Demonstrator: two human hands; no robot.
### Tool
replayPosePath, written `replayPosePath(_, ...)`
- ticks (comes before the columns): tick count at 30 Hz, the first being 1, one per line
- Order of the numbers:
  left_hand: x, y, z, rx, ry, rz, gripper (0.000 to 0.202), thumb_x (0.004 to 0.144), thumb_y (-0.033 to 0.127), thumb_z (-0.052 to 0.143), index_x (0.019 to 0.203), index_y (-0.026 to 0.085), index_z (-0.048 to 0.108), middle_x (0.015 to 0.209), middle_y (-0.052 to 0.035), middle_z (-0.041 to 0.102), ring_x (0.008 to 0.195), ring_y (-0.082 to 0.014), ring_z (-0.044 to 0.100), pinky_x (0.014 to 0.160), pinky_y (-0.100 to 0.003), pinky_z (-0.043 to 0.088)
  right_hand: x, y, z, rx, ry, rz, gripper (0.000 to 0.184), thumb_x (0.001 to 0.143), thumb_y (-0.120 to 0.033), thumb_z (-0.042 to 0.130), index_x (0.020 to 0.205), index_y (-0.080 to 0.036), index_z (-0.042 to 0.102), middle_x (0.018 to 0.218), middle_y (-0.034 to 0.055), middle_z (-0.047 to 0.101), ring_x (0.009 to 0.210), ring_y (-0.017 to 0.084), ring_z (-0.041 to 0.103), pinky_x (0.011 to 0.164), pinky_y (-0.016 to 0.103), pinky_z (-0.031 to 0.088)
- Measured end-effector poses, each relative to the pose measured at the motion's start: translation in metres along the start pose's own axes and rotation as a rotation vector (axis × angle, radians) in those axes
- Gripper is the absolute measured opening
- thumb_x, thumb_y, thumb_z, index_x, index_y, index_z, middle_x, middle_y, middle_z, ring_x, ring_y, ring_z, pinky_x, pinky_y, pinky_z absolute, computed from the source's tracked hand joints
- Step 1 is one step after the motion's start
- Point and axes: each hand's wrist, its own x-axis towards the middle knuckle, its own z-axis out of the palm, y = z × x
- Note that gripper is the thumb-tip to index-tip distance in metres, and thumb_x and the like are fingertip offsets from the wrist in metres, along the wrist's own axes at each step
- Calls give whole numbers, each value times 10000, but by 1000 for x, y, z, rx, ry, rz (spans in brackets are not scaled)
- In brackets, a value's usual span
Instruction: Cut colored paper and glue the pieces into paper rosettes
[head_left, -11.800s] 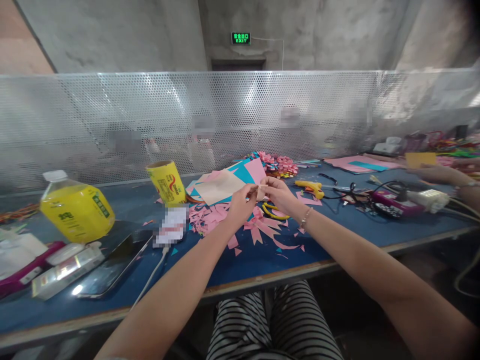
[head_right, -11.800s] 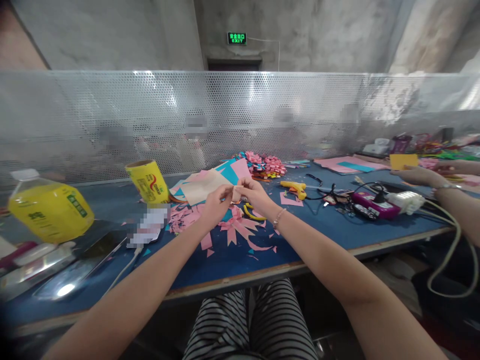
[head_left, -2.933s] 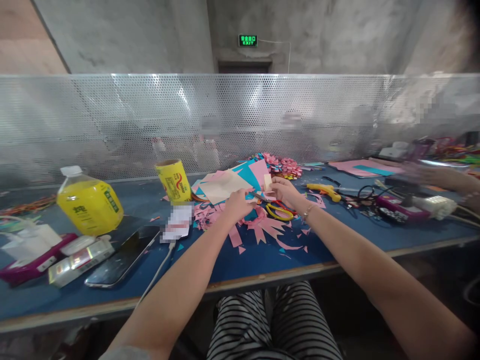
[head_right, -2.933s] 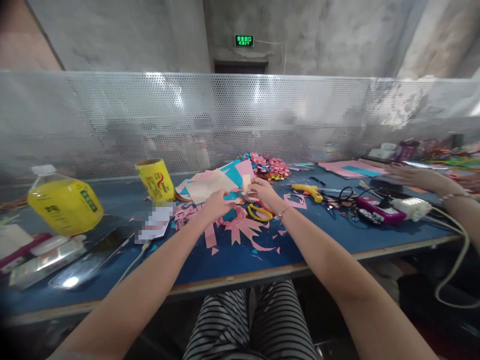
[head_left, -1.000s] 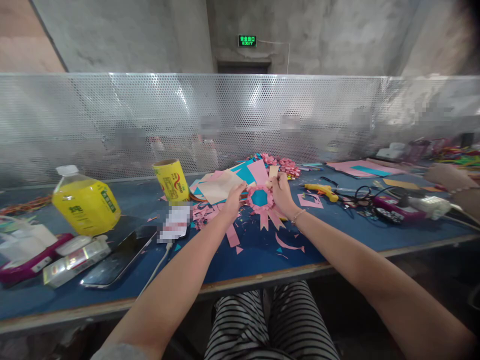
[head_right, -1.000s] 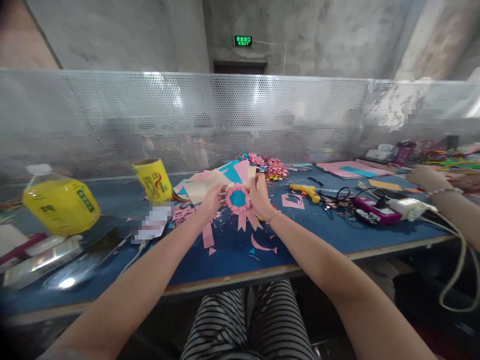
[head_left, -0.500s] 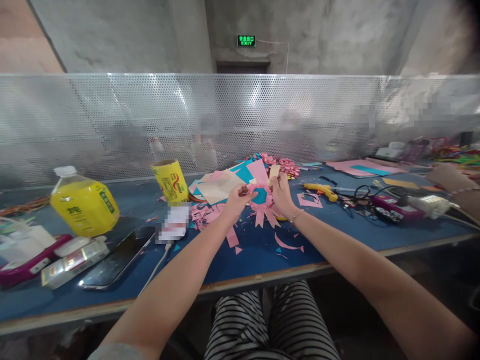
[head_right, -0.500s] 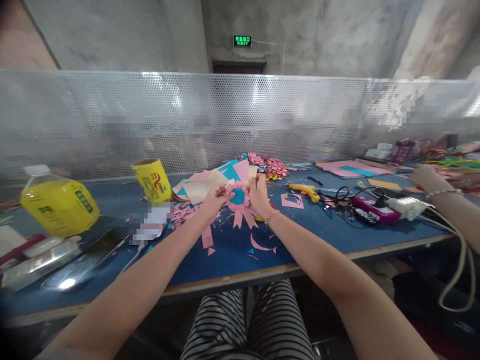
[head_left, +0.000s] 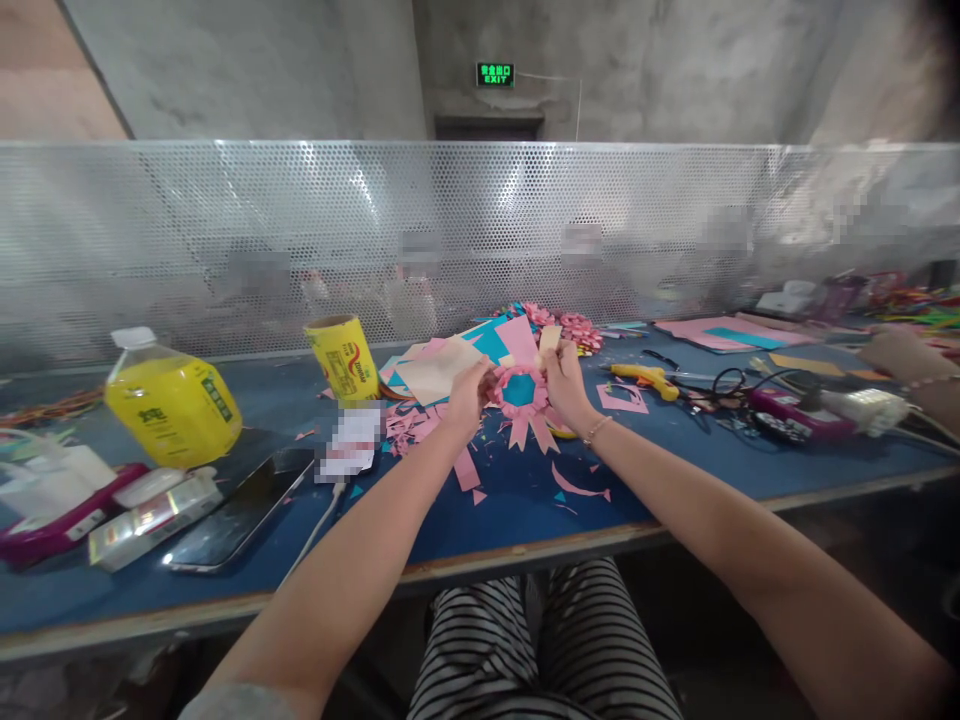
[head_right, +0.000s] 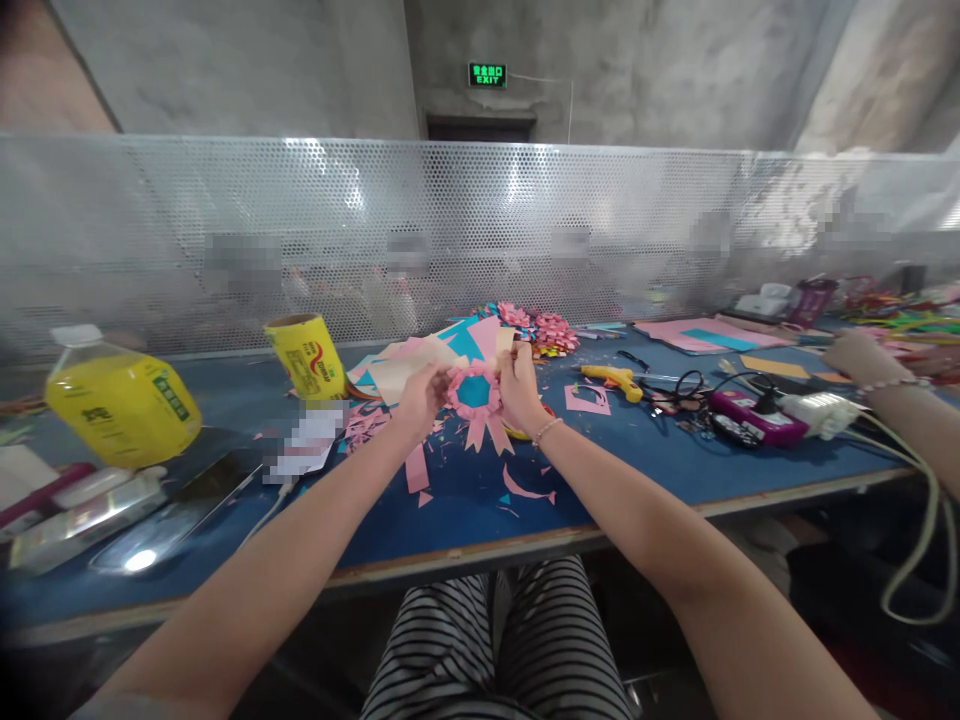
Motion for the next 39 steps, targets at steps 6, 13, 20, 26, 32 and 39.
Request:
replayPosePath(6,-4,3,2,74,9,45,232,570,291,655,525,148,478,474,59,432,416,-40,387,413,-184,288,-3,-2,-2,-89,-68,-184,238,873,-443,327,881,-216,396,831,53,467,770,182,463,727,365,412)
replayPosePath(13,-7,8,3,35,-16,-54,192,559,270,610,536,162,454,447,70,372,384,-45,353,376,-187,247,-1,-3,-5,-130,-106,-253,174,888,-371,322,914,-214,394,819,40,458,739,165,466,710,348,418)
replayPosePath(20,-11,12,5,140,5,-91,215,562,254,592,496,165,407,438,74,319,387,-39,326,377,-182,225,-3,-4,-7,-149,-180,-356,130,883,-331,336,900,-228,412,821,35,450,756,159,468,708,324,412)
replayPosePath(26,-10,9,6,174,44,-47,212,558,295,630,518,160,472,439,70,361,408,-46,337,414,-202,253,-4,-5,-8,-158,-203,-383,92,881,-287,339,906,-226,404,852,43,459,772,154,473,696,318,412)
replayPosePath(32,-8,8,5,183,7,73,204,575,320,649,552,151,538,527,41,465,482,-60,412,473,-208,302,-2,-3,-7,-201,-121,-316,106,882,-299,326,890,-222,399,821,32,461,744,153,470,715,330,412)
replayPosePath(39,-6,8,5,137,-6,101,244,617,319,614,520,153,465,518,51,401,489,-58,398,478,-198,307,1,-8,-7,-224,-15,-270,194,881,-376,318,892,-204,407,842,58,489,780,178,487,734,363,416)
